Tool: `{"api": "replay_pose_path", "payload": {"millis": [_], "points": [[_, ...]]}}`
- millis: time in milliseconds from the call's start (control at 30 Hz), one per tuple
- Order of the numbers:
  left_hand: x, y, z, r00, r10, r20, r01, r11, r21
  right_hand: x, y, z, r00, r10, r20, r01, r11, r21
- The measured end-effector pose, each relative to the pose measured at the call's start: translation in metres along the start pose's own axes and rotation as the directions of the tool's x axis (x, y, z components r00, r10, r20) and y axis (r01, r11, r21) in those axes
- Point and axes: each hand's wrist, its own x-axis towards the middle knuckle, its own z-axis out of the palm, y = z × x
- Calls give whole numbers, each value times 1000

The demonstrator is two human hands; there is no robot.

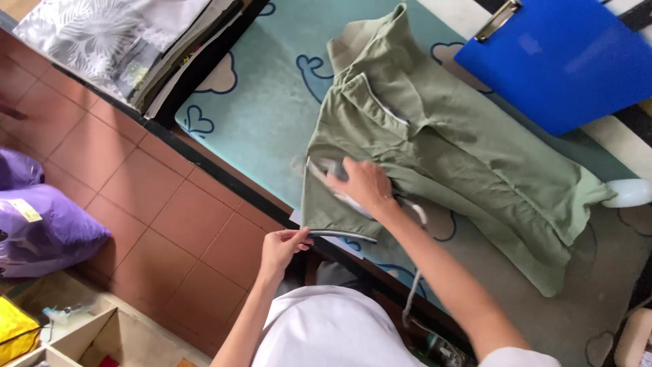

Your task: The person irons a green short-sleeved shirt on a patterned ironing board. They spray the shirt with water from a spray bottle, smooth the fabric with their hands, and use an iron to press the body, sleeves, and collar. The person folds the shirt and continues ironing the folded sections.

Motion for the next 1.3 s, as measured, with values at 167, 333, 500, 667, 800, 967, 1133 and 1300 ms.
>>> {"api": "replay_pose_path", "payload": {"millis": [167,333,500,667,800,967,1133,1300], "points": [[5,0,-4,1000,-10,12,6,955,297,-49,-20,9,919,-367,146,390,904,-178],[-1,16,-9,996,-85,12,73,911,406,-17,-25,23,995,-85,-54,83,996,-41],[2,23,-11,989,-144,23,114,863,492,41,-2,26,973,222,-57,-221,975,17],[-5,36,-16,987,-146,67,98,878,468,10,5,6,984,171,53,-170,985,-12],[-1,33,-19,985,-136,104,76,893,443,-33,-3,0,987,-151,53,155,984,-83],[7,32,-17,983,-140,119,69,880,469,-15,-2,23,962,-259,-91,256,966,-42],[10,31,-17,976,-183,115,100,854,510,50,-13,0,968,253,3,-252,965,69],[6,37,-18,979,-166,115,86,856,510,32,-13,-4,986,123,113,-130,990,54]]}}
